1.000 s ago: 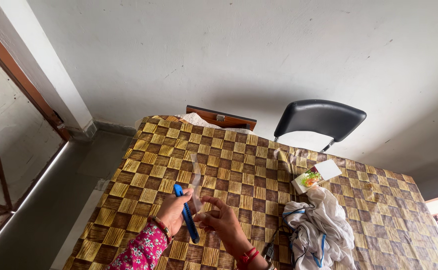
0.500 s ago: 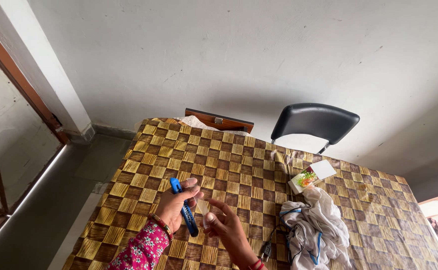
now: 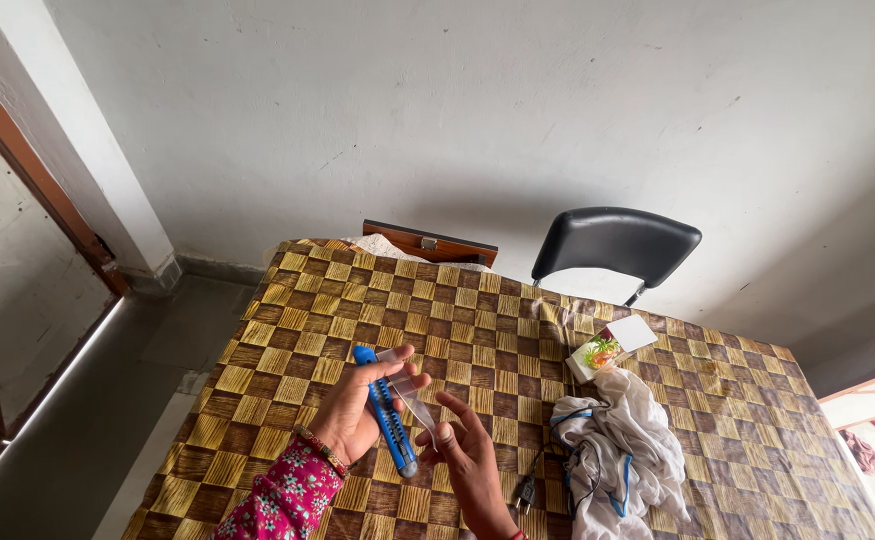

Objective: The person moves a laptop and charger from a table to a bed, cuts and applies tape using a utility knife, removes a tablecloth, and then collects a small broom and a duster from an outdoor area.

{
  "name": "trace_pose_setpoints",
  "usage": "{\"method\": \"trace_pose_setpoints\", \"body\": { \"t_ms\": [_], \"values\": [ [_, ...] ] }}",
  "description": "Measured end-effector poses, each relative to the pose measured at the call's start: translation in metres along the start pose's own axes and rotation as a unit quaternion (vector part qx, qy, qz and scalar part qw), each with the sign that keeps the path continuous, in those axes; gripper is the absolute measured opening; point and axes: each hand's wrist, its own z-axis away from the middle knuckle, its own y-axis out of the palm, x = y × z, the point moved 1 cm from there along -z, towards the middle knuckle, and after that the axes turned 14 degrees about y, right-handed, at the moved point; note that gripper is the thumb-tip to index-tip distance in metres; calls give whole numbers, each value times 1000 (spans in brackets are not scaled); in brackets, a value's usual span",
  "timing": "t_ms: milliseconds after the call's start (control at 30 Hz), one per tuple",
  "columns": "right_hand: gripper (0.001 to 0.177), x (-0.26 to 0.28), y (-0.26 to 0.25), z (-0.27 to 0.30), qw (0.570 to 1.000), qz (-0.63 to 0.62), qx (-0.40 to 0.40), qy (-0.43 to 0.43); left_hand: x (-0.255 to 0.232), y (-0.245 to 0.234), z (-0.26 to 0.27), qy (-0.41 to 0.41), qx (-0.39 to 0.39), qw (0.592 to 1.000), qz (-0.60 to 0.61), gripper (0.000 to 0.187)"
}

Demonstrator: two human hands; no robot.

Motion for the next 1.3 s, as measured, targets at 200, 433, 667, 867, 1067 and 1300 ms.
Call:
{"method": "trace_pose_setpoints", "body": {
  "t_ms": [200, 433, 667, 867, 1067, 1300],
  "values": [
    [84, 5, -6, 14, 995, 3, -35, -97, -21, 27, 15, 35, 69, 996, 43, 37],
    [101, 7, -11, 28, 980, -97, -79, -154, -47, 65, 39, 46, 92, 993, 58, 46],
    [101, 8, -25, 35, 969, -196, -99, -113, -45, 56, 37, 89, 85, 991, 58, 39],
    [107, -7, -45, 45, 972, -189, -96, -96, -58, 50, 29, 96, 63, 992, 47, 44],
    [104, -21, -88, 40, 975, -208, -33, -64, -60, 80, 36, 52, 96, 993, -43, 53],
    [95, 12, -106, 47, 975, -134, 25, -178, -26, 122, 49, 1, 147, 986, -73, 75]
  ]
}}
